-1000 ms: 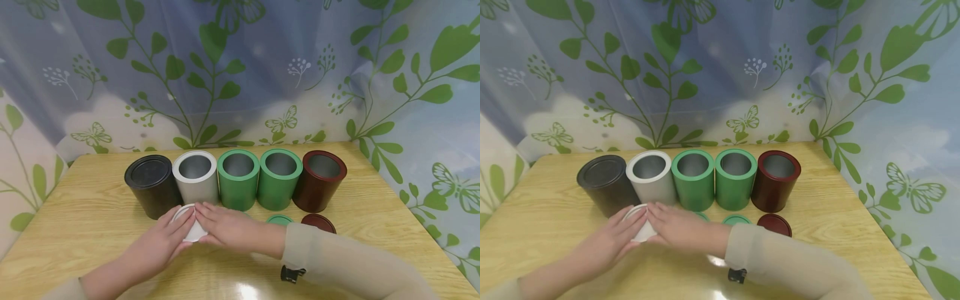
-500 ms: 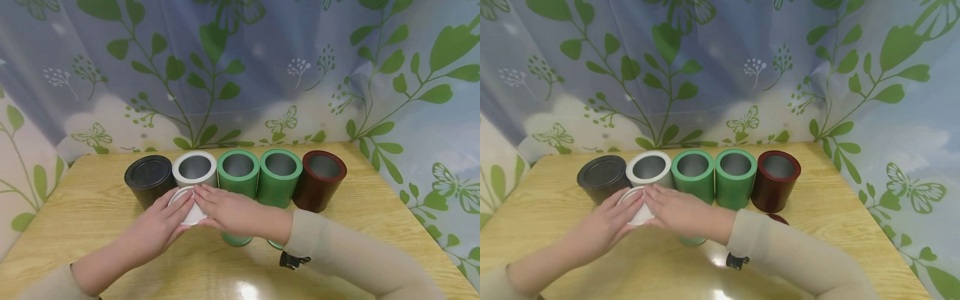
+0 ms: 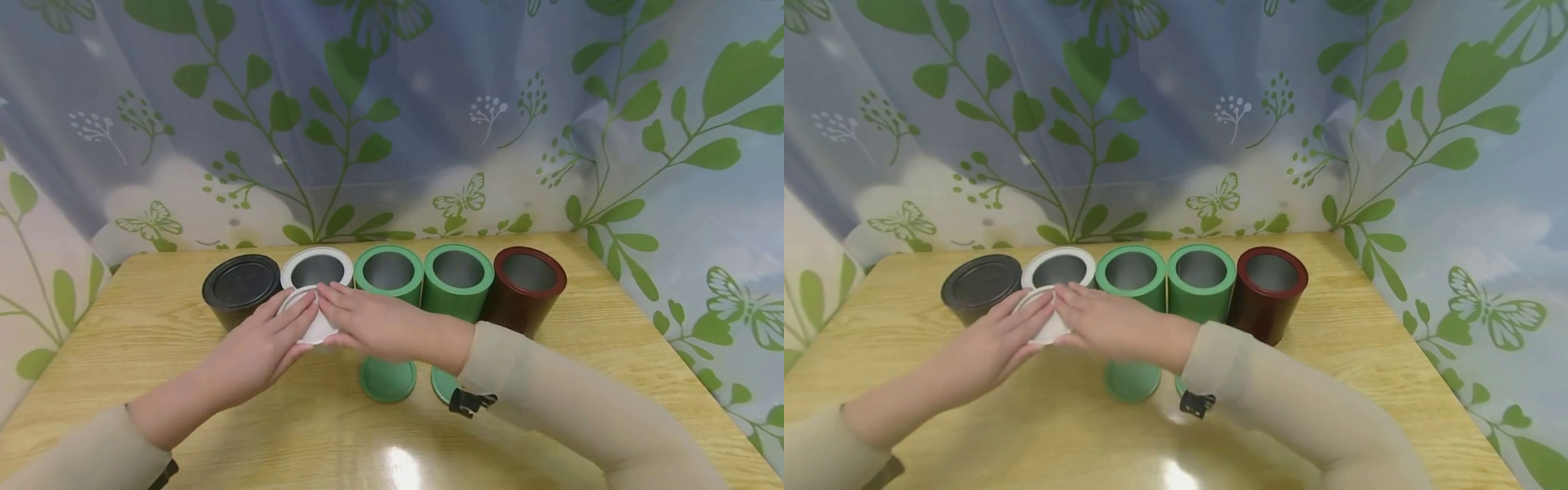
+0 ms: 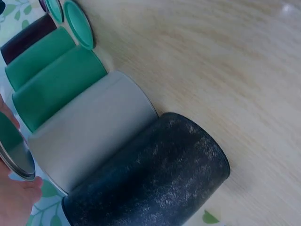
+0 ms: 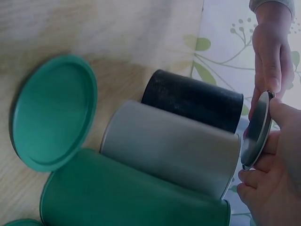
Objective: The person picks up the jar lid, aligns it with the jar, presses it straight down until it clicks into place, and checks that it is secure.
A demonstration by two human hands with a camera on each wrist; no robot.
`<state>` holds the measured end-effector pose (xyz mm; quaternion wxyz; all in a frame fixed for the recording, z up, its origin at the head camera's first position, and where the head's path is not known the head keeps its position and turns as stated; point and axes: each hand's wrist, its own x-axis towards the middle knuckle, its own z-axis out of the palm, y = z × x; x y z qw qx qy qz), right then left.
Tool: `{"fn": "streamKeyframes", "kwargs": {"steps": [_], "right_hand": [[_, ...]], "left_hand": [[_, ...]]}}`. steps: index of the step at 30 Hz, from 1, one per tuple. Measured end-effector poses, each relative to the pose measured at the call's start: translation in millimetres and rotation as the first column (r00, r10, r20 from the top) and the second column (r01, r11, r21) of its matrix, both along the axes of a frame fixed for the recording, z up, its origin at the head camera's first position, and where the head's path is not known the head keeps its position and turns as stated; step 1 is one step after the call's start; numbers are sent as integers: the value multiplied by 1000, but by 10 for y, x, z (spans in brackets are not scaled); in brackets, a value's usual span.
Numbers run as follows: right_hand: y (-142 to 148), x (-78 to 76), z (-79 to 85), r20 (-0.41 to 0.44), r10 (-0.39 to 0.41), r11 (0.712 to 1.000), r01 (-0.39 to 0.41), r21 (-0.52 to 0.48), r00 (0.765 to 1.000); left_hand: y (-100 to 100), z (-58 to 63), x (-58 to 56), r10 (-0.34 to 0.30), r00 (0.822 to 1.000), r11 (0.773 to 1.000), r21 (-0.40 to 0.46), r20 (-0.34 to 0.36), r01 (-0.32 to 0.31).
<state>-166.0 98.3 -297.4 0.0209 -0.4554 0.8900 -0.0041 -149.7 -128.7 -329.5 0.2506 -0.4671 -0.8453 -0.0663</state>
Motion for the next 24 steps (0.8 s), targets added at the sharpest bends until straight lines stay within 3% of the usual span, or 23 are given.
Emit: {"fn": "streamKeyframes", "kwargs": {"steps": [6,12,19,24], "right_hand": [[-14,-141,15,-2,6,1000,-6,-13,1000],[-33,-258,46,64,-42,999,41,12,997],[-35,-357,73,89,-65,998,64,20,994],[-49,-458,95,117,-69,997,66,26,991]], "left_hand": [[-21,37,-113,22,996,999,-47,81,-18],[-31,42,-242,58,979,993,-111,197,-37],[-24,97,-379,64,970,987,-157,234,-28],[-25,139,-464,73,954,987,-161,292,-26]]}}
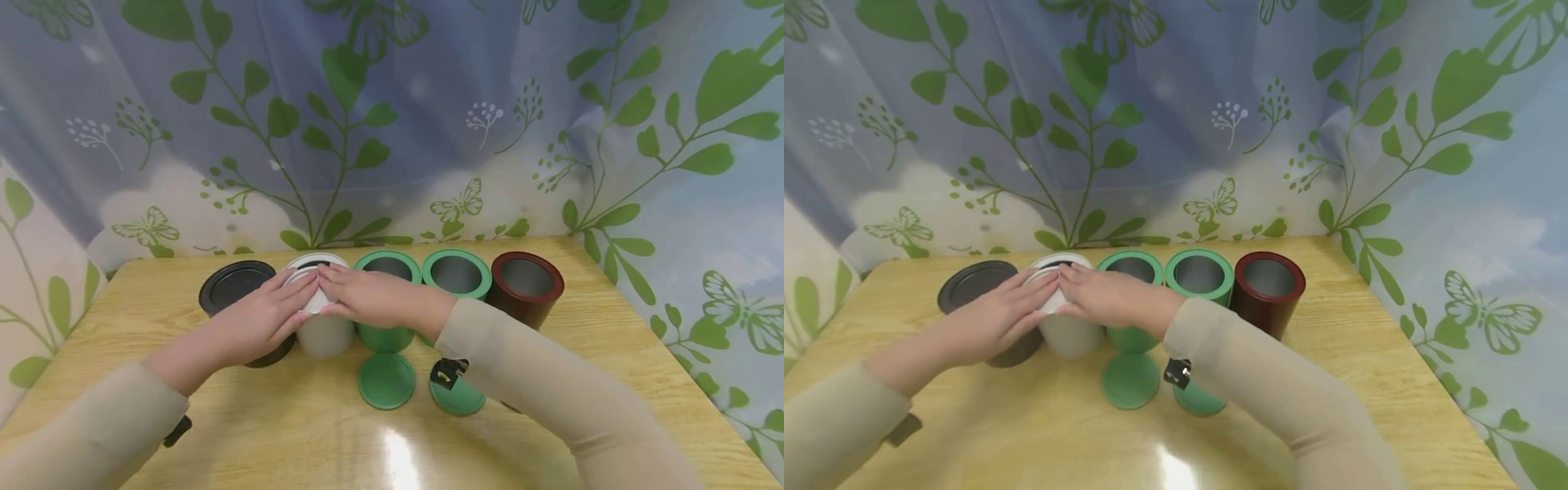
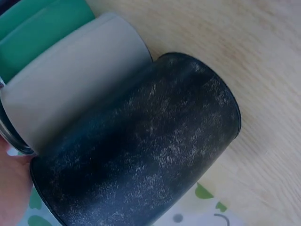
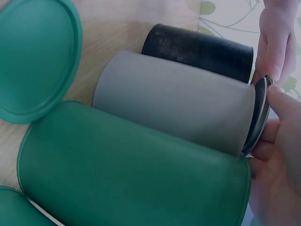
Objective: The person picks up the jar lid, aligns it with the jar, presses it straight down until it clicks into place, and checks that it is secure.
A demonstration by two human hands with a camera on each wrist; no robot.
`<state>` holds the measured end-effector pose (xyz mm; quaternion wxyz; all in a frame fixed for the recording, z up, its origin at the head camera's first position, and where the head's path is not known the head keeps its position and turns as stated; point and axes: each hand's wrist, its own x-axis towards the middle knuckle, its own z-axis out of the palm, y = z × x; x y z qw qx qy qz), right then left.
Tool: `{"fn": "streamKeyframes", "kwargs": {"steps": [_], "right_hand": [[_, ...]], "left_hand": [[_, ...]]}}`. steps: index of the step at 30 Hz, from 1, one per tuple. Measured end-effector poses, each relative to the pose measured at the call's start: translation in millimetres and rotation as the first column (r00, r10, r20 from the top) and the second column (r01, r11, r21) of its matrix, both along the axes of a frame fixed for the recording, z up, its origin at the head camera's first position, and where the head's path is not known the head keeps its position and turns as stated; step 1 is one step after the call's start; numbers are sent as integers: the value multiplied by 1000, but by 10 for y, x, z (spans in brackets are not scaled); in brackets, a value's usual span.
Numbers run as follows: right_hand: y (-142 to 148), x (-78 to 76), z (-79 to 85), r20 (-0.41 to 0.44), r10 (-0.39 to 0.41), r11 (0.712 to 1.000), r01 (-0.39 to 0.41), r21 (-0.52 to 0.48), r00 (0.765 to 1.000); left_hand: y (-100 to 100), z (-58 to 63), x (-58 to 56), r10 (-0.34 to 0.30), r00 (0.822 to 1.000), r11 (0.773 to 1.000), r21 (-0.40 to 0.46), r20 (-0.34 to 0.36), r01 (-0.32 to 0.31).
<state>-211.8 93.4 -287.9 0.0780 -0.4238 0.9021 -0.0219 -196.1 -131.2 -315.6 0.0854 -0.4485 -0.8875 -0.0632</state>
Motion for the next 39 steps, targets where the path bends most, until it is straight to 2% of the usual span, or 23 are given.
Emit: {"fn": "streamKeyframes", "kwargs": {"steps": [4,10,13,18,25,30,34,39], "right_hand": [[-19,-70,14,31,1,1000,-1,2,1000],[-36,-140,43,33,-7,1000,7,2,999],[-29,-158,40,38,-16,1000,15,10,999],[-28,-177,21,40,-25,1000,25,19,999],[-48,-181,21,79,-56,998,53,37,995],[-52,-200,30,84,-67,997,64,48,994],[-65,-217,30,74,-65,997,61,47,995],[-68,-222,18,48,-57,996,54,65,997]], "left_hand": [[-3,26,-50,11,999,1000,1,39,-11],[-7,94,-113,52,991,998,-34,121,-49],[11,108,-139,50,988,998,-37,146,-45],[34,101,-165,37,988,999,-23,150,-33],[52,67,-188,57,982,998,-25,181,-53],[59,33,-208,51,987,998,-31,151,-47],[61,22,-208,68,990,997,-42,125,-63],[83,50,-198,112,985,992,-66,131,-104]]}}
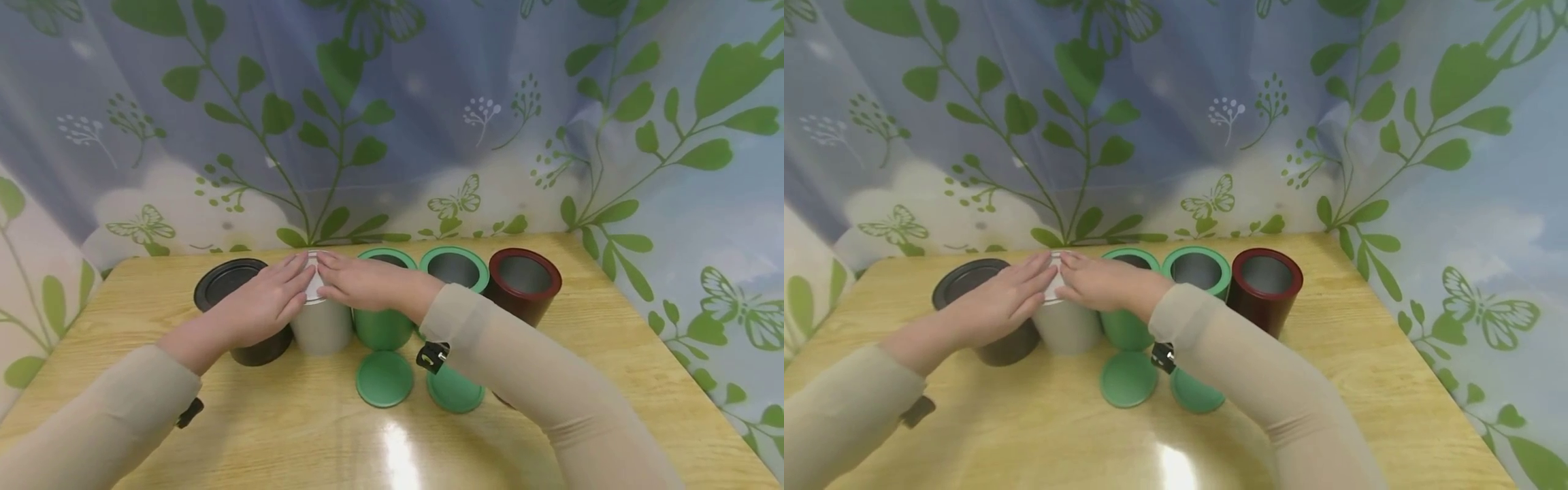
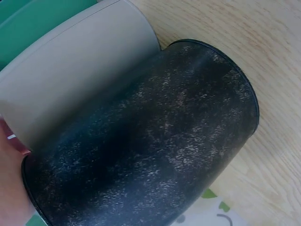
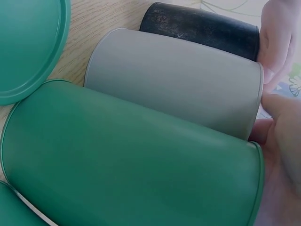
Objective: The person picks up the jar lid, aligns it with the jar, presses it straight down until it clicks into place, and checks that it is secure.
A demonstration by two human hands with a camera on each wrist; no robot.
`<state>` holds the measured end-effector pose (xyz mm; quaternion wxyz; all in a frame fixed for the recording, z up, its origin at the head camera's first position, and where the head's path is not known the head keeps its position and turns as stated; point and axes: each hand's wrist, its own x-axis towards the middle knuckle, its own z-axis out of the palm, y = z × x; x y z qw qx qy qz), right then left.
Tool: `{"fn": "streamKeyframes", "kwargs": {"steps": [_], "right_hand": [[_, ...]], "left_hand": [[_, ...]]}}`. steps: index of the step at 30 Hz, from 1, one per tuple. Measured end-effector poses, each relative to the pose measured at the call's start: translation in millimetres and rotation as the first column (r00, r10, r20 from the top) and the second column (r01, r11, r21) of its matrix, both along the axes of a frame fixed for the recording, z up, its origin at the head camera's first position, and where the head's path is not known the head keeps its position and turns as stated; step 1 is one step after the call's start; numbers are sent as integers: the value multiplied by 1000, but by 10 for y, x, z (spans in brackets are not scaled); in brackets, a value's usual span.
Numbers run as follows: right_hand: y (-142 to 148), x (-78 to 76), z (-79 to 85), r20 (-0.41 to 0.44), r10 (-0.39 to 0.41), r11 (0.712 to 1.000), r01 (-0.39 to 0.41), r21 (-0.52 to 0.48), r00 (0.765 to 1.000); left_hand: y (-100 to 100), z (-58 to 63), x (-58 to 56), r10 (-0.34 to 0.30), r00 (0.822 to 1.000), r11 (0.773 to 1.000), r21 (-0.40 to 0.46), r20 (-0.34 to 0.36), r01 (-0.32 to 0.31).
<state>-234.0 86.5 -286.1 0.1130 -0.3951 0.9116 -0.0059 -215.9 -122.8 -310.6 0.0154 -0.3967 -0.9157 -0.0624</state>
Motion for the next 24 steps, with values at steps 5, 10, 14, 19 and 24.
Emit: {"fn": "streamKeyframes", "kwargs": {"steps": [5,10,14,19,24], "right_hand": [[-19,5,-7,-30,3,1000,-3,30,1000],[-31,12,-3,-36,3,998,-1,58,999],[-66,7,36,-16,-5,996,6,84,1000],[-82,-11,134,79,-48,996,42,76,996],[-97,-13,157,114,-58,998,54,40,992]], "left_hand": [[12,36,6,20,1000,999,-35,6,-20],[17,56,-5,16,1000,999,-50,7,-16],[-2,122,-24,-10,999,999,-36,31,11],[-38,234,-89,-17,980,1000,-4,197,18],[-21,335,-98,-28,958,1000,21,285,23]]}}
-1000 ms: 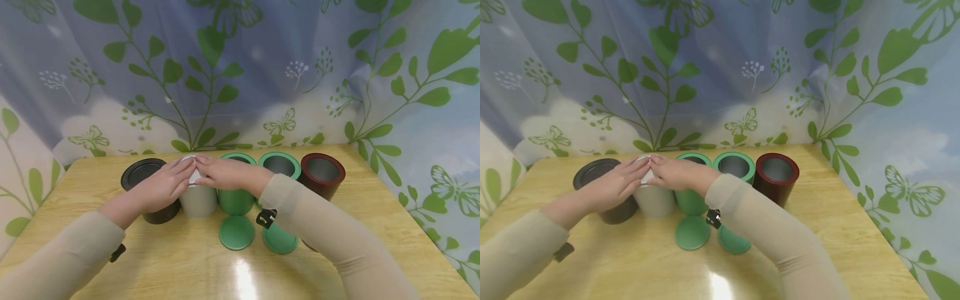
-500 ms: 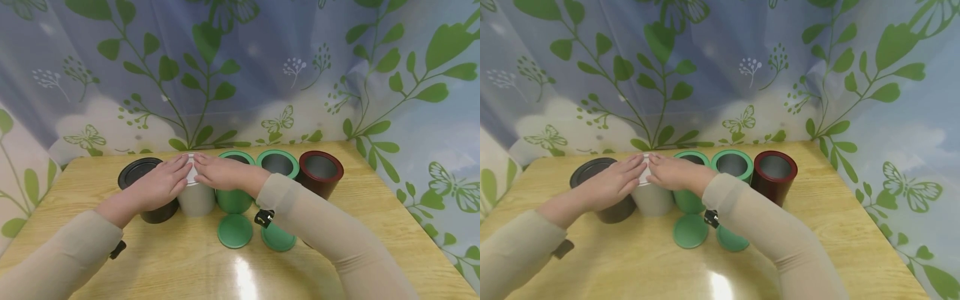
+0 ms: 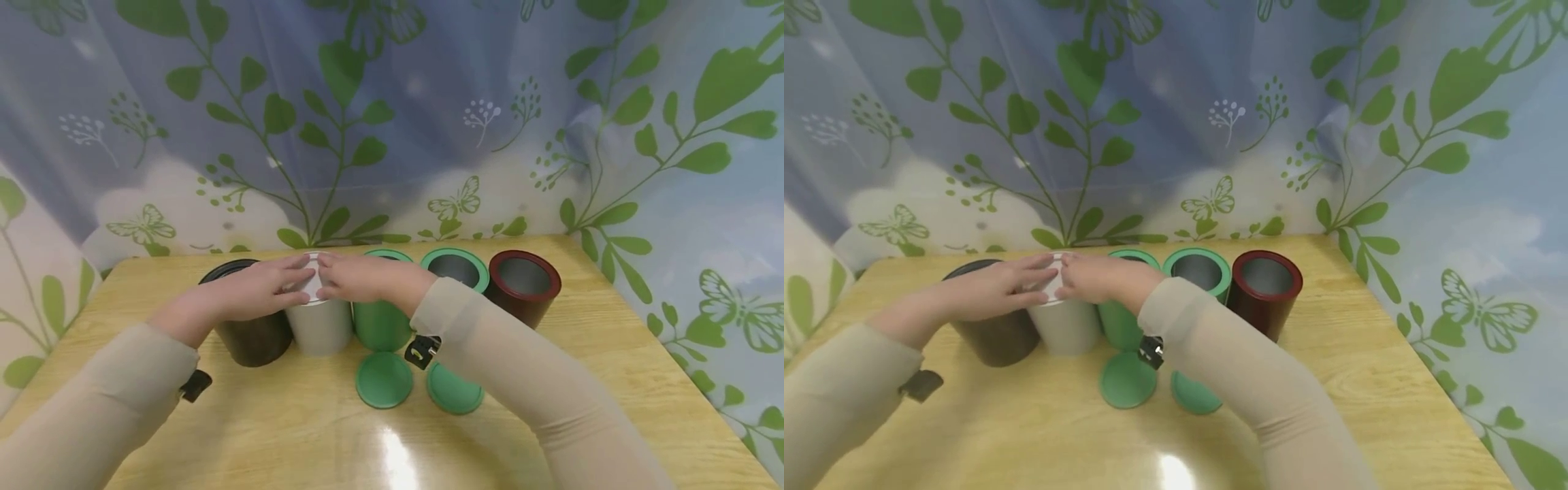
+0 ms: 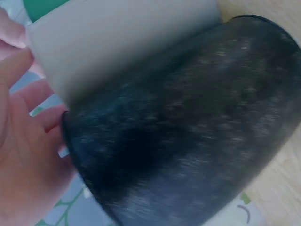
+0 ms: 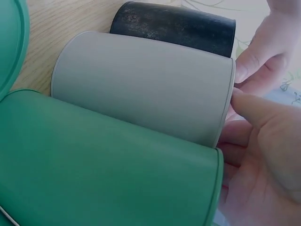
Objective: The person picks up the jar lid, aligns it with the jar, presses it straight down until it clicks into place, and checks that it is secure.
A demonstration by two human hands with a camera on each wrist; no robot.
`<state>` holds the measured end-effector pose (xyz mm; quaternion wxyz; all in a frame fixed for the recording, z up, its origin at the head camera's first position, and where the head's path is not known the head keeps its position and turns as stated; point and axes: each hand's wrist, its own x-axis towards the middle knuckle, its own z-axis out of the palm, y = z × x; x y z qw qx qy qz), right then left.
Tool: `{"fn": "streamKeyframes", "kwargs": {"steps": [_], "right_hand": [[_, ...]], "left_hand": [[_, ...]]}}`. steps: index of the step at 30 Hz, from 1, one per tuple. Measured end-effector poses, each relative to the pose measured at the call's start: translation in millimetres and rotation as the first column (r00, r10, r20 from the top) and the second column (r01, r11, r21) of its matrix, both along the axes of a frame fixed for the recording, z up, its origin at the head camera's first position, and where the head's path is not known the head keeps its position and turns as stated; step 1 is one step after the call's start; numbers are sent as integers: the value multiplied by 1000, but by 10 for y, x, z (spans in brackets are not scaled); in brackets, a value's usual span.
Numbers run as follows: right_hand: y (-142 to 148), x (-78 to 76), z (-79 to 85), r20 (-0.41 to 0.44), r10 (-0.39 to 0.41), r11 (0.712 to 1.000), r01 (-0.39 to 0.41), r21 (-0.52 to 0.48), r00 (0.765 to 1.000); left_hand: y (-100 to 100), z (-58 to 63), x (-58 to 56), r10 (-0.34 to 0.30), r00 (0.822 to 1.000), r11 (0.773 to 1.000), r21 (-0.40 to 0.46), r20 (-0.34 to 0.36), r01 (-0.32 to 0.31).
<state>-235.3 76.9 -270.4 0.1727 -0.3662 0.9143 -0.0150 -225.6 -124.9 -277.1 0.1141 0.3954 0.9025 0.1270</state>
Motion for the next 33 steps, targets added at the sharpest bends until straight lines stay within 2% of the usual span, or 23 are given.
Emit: {"fn": "streamKeyframes", "kwargs": {"steps": [4,8,11,14,17,21,23,26,30,33], "right_hand": [[-33,4,-18,-11,20,1000,-20,-23,1000],[-46,21,-29,-14,-13,1000,12,-24,1000],[-25,52,-51,-84,-33,998,38,51,996],[12,91,-102,-159,-32,989,54,136,987],[40,126,-157,-175,-42,987,68,148,984],[40,151,-220,-202,-39,987,70,147,979],[28,155,-249,-238,-25,984,66,165,971],[3,159,-280,-284,-11,980,66,186,959],[-10,174,-287,-318,-2,979,67,194,948],[-4,185,-279,-330,-1,979,69,193,944]], "left_hand": [[45,58,22,14,1000,1000,-6,14,-14],[69,53,42,21,1000,1000,11,8,-21],[73,-17,75,48,998,999,2,-29,-47],[105,-134,127,80,989,997,-14,-124,-82],[153,-266,177,78,962,996,-28,-261,-88],[202,-410,216,72,897,994,-44,-437,-102],[219,-458,221,83,862,992,-38,-500,-118],[230,-491,224,94,825,990,-33,-557,-135],[232,-485,222,81,806,990,-46,-586,-133],[236,-468,220,69,802,990,-59,-593,-129]]}}
